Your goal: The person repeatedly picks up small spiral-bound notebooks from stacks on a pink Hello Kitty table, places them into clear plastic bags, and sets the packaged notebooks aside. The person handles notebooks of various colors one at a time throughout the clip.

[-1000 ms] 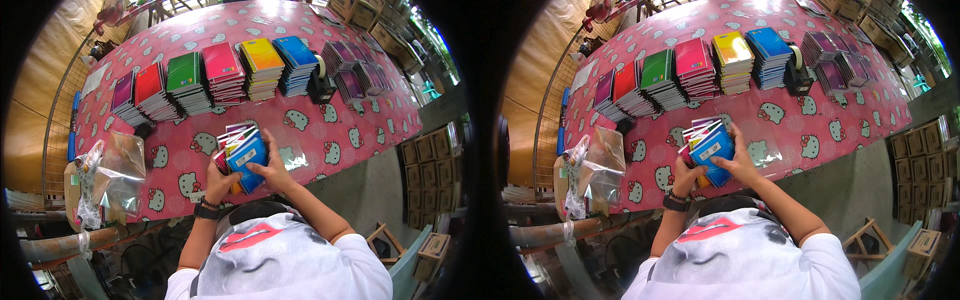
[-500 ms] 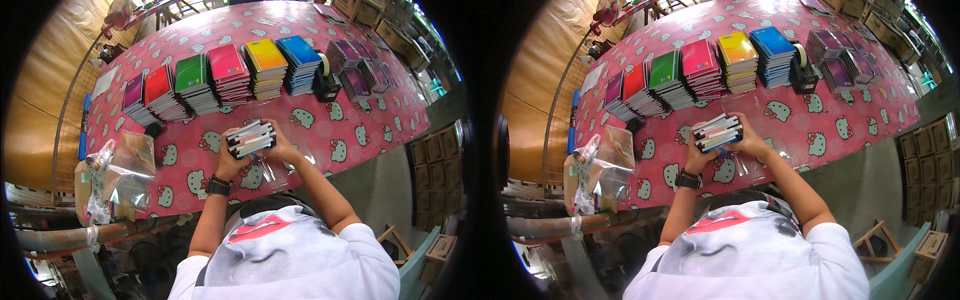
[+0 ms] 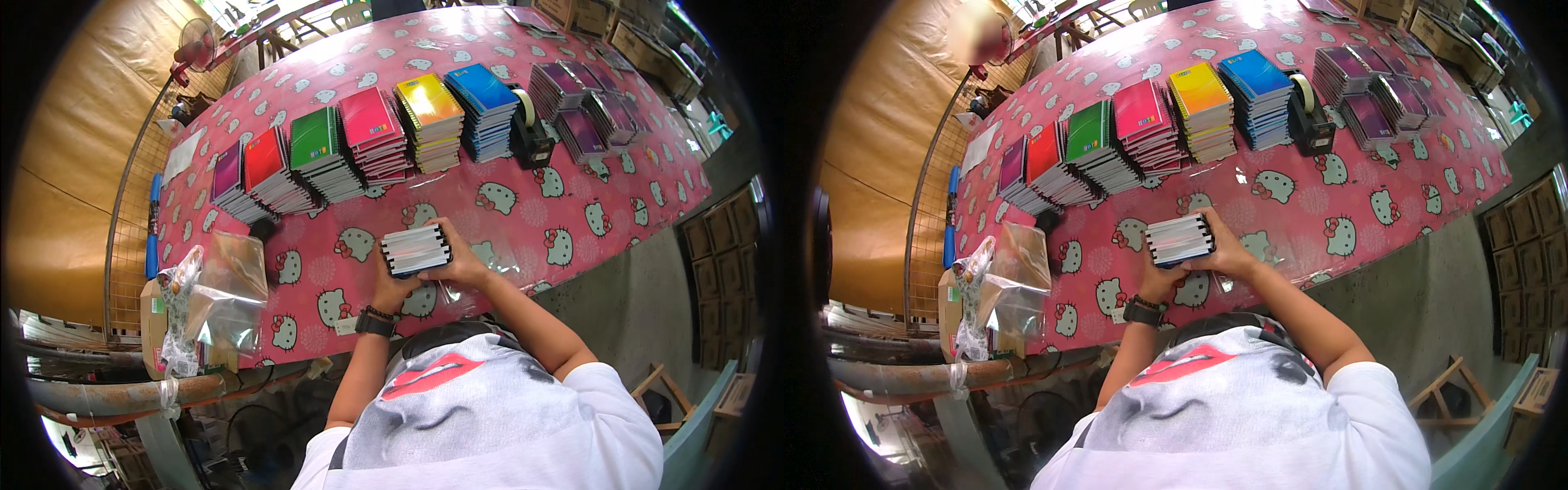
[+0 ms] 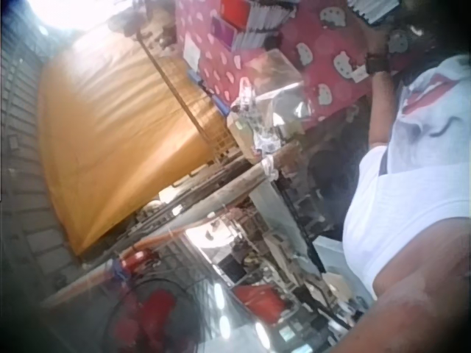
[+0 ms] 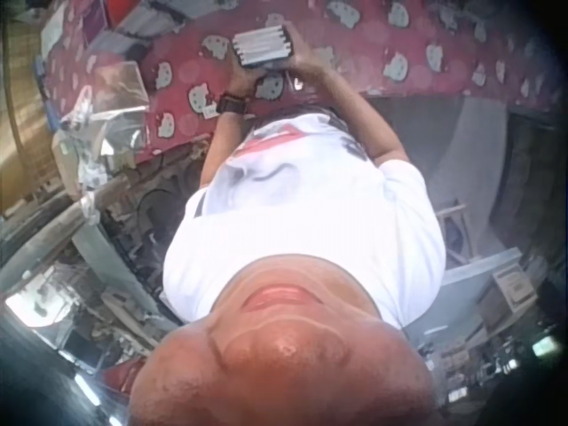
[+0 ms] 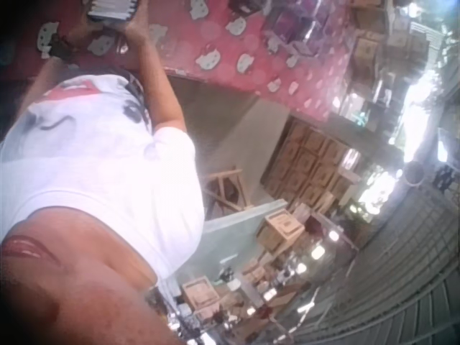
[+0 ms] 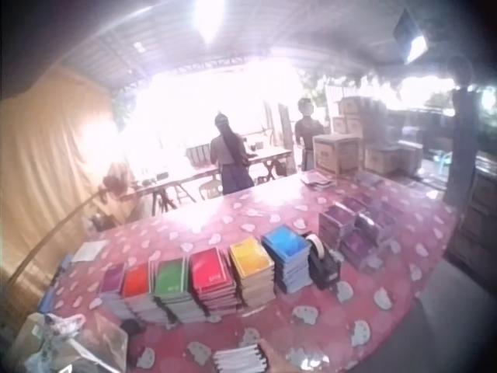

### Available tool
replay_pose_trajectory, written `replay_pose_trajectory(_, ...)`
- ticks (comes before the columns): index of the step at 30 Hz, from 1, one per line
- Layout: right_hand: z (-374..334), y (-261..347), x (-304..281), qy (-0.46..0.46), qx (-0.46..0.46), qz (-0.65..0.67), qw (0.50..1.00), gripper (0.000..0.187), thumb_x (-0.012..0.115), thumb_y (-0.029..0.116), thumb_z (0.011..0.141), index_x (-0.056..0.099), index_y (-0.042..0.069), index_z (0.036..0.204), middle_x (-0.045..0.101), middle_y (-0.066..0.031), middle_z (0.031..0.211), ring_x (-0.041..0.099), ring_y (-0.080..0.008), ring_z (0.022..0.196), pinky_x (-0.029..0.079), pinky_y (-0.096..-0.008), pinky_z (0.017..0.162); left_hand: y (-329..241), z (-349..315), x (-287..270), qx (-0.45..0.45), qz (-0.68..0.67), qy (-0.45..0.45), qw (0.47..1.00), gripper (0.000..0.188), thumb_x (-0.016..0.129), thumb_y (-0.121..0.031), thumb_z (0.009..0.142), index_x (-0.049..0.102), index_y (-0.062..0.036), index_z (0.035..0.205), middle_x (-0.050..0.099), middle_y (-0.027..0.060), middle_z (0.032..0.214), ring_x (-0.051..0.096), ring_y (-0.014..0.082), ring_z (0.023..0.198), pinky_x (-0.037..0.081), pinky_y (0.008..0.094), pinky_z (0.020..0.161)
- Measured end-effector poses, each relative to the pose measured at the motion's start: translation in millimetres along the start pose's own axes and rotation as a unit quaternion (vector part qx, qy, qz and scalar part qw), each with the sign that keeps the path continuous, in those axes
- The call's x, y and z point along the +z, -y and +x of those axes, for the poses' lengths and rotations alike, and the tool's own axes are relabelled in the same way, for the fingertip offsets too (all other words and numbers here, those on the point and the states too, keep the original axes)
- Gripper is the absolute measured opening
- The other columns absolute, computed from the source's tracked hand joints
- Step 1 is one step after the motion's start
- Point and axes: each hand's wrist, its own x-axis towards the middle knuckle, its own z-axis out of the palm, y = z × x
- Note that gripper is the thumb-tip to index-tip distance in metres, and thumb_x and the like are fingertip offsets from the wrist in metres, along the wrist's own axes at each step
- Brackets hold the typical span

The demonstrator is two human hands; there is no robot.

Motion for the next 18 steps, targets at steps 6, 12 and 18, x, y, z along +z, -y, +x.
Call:
replay_pose_trajectory(6, -8, -22, -6, -0.009, 0.034, 0.104, 0.994, 0.089, 0.083, 0.010, 0.056, 0.032, 0.006, 0.128, 0.048, -0.0093, 0.120, 0.046, -0.0202, 0.113, 0.037, -0.0344, 0.097, 16, -9, -4, 0.061, -0.009, 0.035, 0.998, 0.083, 0.076, -0.001, 0.057, 0.031, -0.0062, 0.126, 0.049, 0.0095, 0.119, 0.051, 0.0211, 0.110, 0.043, 0.0369, 0.094)
replay_pose_trajectory(12, -5, -28, -2, 0.012, 0.031, 0.003, 0.999, 0.086, 0.083, 0.011, 0.054, 0.034, 0.007, 0.125, 0.049, -0.0080, 0.116, 0.046, -0.0198, 0.113, 0.036, -0.0350, 0.098, 41, -6, -8, 0.037, 0.051, 0.021, 0.998, 0.087, 0.085, -0.010, 0.057, 0.033, -0.0058, 0.126, 0.050, 0.0096, 0.117, 0.050, 0.0205, 0.112, 0.042, 0.0371, 0.095)
replay_pose_trajectory(18, -3, -36, -11, 0.050, 0.037, -0.037, 0.997, 0.089, 0.087, 0.019, 0.057, 0.034, 0.002, 0.127, 0.049, -0.0123, 0.117, 0.048, -0.0217, 0.112, 0.039, -0.0346, 0.097, 30, -7, -3, 0.053, 0.112, 0.031, 0.992, 0.076, 0.082, -0.011, 0.066, 0.035, -0.0043, 0.126, 0.051, 0.0101, 0.118, 0.051, 0.0212, 0.112, 0.043, 0.0360, 0.095)
